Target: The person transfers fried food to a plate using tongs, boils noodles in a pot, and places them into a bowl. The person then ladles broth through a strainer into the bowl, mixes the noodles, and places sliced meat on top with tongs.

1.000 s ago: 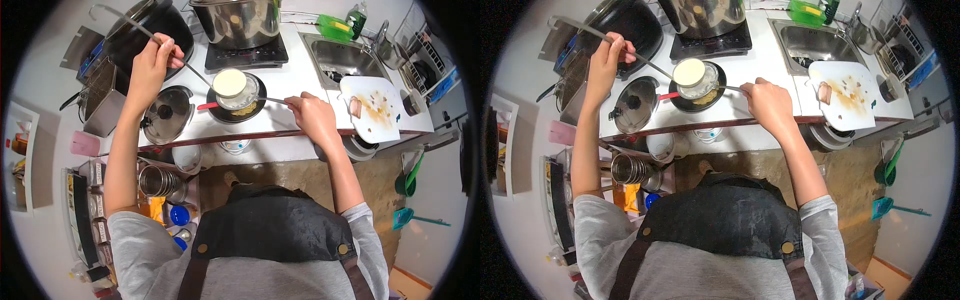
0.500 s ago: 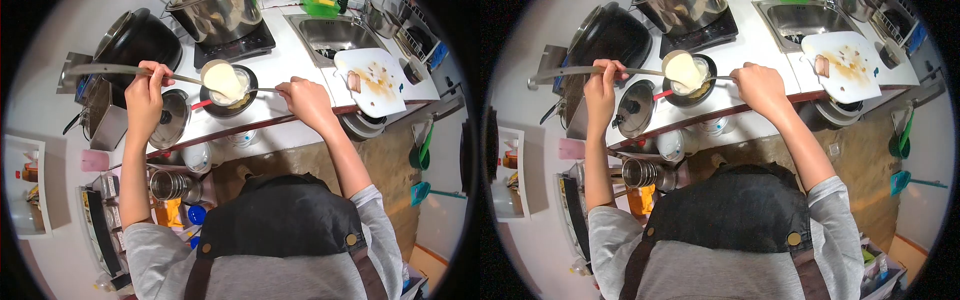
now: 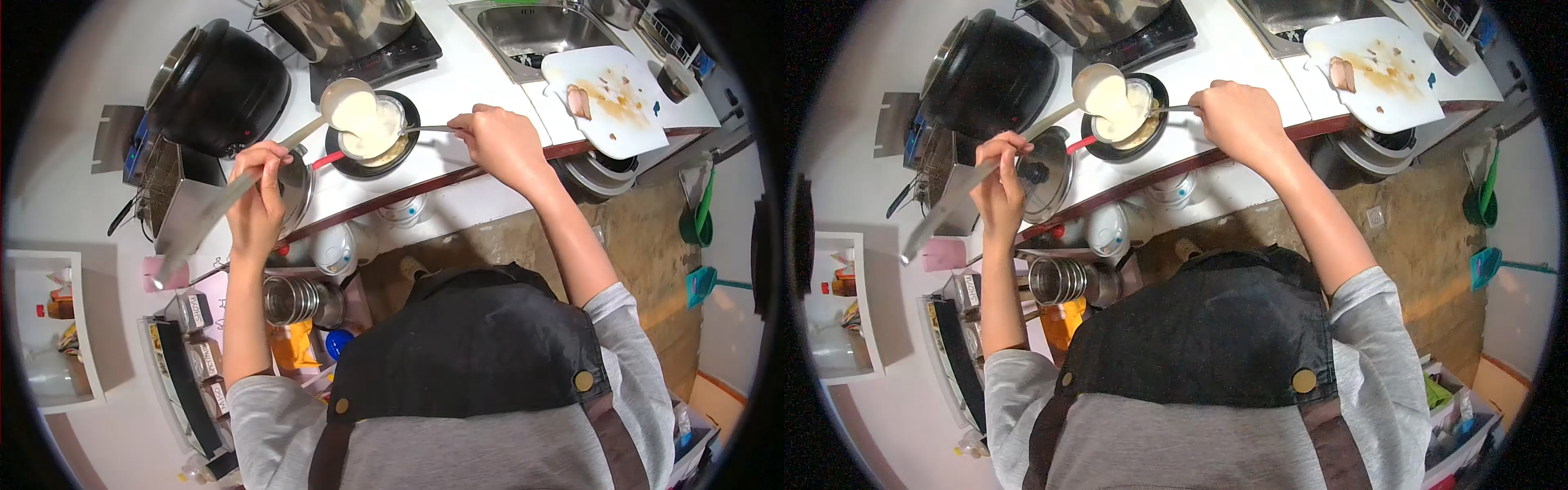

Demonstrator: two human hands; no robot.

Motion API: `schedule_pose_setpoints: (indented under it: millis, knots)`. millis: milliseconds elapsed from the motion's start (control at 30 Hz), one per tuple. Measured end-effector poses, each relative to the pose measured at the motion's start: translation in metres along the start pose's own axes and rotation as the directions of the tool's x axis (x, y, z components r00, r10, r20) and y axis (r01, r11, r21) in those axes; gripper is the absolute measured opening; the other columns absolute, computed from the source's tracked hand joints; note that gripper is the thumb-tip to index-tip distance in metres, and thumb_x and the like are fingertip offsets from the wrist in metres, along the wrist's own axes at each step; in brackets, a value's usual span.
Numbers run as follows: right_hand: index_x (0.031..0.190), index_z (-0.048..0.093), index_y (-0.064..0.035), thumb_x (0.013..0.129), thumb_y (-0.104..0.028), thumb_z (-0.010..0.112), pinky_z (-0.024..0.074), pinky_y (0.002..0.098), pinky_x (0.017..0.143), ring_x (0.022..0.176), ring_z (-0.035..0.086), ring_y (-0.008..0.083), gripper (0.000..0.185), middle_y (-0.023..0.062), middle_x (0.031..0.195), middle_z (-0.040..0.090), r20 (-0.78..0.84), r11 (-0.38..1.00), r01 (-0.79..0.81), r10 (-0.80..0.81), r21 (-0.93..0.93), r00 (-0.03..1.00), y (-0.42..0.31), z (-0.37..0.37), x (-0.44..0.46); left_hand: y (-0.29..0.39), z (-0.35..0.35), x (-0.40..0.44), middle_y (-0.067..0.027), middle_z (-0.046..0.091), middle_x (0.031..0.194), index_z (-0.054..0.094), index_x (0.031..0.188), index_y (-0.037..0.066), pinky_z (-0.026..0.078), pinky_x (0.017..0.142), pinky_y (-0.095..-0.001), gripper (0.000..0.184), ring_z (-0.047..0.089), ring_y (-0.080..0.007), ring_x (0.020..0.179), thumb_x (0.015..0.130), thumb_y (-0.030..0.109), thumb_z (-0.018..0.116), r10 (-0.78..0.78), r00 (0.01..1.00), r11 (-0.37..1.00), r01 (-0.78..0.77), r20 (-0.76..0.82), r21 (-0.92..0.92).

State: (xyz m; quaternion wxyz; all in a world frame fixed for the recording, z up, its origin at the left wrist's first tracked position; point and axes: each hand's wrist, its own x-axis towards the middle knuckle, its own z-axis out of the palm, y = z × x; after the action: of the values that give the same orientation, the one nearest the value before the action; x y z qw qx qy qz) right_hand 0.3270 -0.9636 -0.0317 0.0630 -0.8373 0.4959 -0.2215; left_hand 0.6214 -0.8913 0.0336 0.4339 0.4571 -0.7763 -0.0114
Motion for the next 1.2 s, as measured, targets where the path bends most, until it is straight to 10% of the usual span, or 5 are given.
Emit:
schedule_pose_setpoints:
  millis: [700, 1100, 1200]
  knots:
    - [0.095, 0.071, -0.0146, 0.082, -0.017, 0.057, 0.0503, 0.0383, 0.064, 0.074, 0.064, 0.0278, 0.019, 0.0095, 0.082, 0.066, 0.005, 0.997, -0.035, 0.035, -0.062, 0.999, -0.006, -0.004, 0.002, -0.016, 0.020, -0.071, -0.0170, 0.060, 0.103, 0.049, 0.089, 0.001, 0.051, 0.079, -0.0423, 0.020, 0.061, -0.0361, 0.093, 0.075, -0.011, 0.056, 0.395, 0.914, 0.898, -0.406, 0.096, 0.170]
    - [0.095, 0.071, -0.0153, 0.082, -0.015, 0.056, 0.0501, 0.0379, 0.063, 0.075, 0.064, 0.0273, 0.020, 0.0096, 0.081, 0.066, -0.017, 0.997, -0.030, 0.029, -0.069, 0.999, -0.003, -0.004, 0.002, -0.006, 0.011, -0.101, -0.0154, 0.061, 0.105, 0.051, 0.087, 0.001, 0.051, 0.081, -0.0424, 0.018, 0.060, -0.0371, 0.096, 0.073, -0.002, 0.060, 0.168, 0.967, 0.955, -0.207, 0.190, 0.211]
    - [0.094, 0.071, -0.0148, 0.081, -0.015, 0.056, 0.0501, 0.0381, 0.063, 0.075, 0.064, 0.0274, 0.019, 0.0096, 0.081, 0.066, -0.020, 0.998, -0.024, 0.023, -0.064, 1.000, -0.004, -0.003, 0.004, -0.011, 0.019, -0.095, -0.0151, 0.060, 0.106, 0.051, 0.090, 0.001, 0.051, 0.081, -0.0421, 0.020, 0.060, -0.0366, 0.094, 0.073, -0.003, 0.060, 0.324, 0.936, 0.908, -0.349, 0.139, 0.232]
